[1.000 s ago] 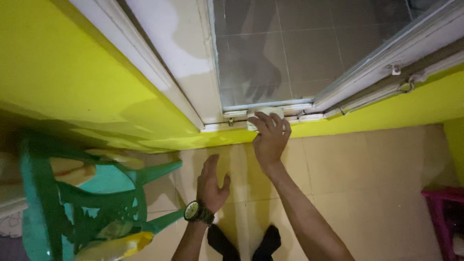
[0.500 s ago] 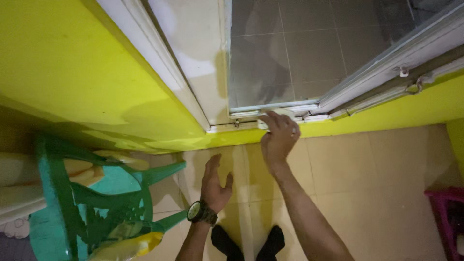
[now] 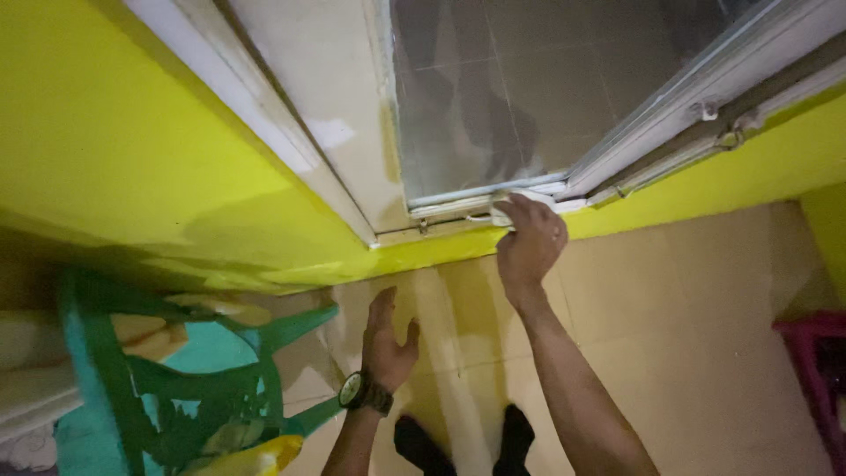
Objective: The person cleans the white window frame using a white cloth. They wipe the bottom track and the vertical side of the frame, moving the cloth along the surface to remove dirt.
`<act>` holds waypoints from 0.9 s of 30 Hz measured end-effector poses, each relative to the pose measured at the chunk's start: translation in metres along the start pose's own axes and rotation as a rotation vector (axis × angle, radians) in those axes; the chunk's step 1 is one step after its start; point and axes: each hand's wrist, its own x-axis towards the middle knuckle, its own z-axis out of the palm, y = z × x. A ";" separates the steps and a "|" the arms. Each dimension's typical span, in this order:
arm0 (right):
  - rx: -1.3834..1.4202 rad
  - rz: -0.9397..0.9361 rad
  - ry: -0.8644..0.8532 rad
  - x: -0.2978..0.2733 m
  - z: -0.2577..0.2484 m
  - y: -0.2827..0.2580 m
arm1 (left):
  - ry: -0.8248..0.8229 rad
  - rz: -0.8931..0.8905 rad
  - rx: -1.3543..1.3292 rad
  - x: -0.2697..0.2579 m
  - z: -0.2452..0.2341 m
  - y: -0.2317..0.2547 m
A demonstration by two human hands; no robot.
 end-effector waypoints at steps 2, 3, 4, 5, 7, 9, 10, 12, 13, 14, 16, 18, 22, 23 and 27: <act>0.064 0.000 0.049 0.003 0.000 0.000 | -0.015 -0.039 0.023 0.000 0.005 -0.001; 0.095 0.003 0.070 0.002 -0.001 0.000 | -0.024 -0.062 0.035 -0.002 0.007 -0.001; 0.107 -0.034 0.038 0.001 0.000 -0.005 | -0.026 -0.049 0.040 -0.003 0.010 0.000; 0.119 -0.071 0.006 -0.002 0.002 -0.013 | -0.027 -0.036 0.045 -0.003 0.012 0.002; 0.189 -0.129 -0.045 0.000 -0.001 -0.018 | -0.031 -0.030 0.040 0.002 0.020 0.004; 0.302 -0.165 -0.096 -0.003 -0.011 -0.012 | -0.043 -0.056 0.018 0.003 0.028 0.005; 0.356 -0.150 -0.056 -0.002 -0.015 -0.005 | -0.036 -0.034 0.034 0.006 0.033 0.006; 0.459 -0.116 0.019 -0.006 -0.021 0.017 | -0.025 0.004 0.061 0.010 0.043 0.009; 0.458 -0.073 0.059 -0.011 -0.024 0.030 | -0.057 -0.059 0.038 0.008 0.047 0.012; 0.460 -0.037 0.106 -0.014 -0.022 0.044 | -0.083 -0.116 0.015 0.010 0.050 0.016; 0.487 0.087 0.176 -0.017 -0.013 0.074 | -0.093 -0.149 -0.004 0.015 0.061 0.025; 0.540 0.259 0.219 -0.020 0.004 0.102 | -0.057 -0.101 0.006 0.019 0.072 0.033; 0.777 0.339 0.210 -0.014 0.042 0.136 | -0.060 -0.107 0.019 0.025 0.091 0.042; 0.797 0.353 0.203 -0.016 0.048 0.134 | -0.060 -0.113 0.018 0.027 0.096 0.043; 0.742 0.325 0.087 -0.028 0.030 0.121 | -0.042 -0.067 0.020 0.030 0.106 0.051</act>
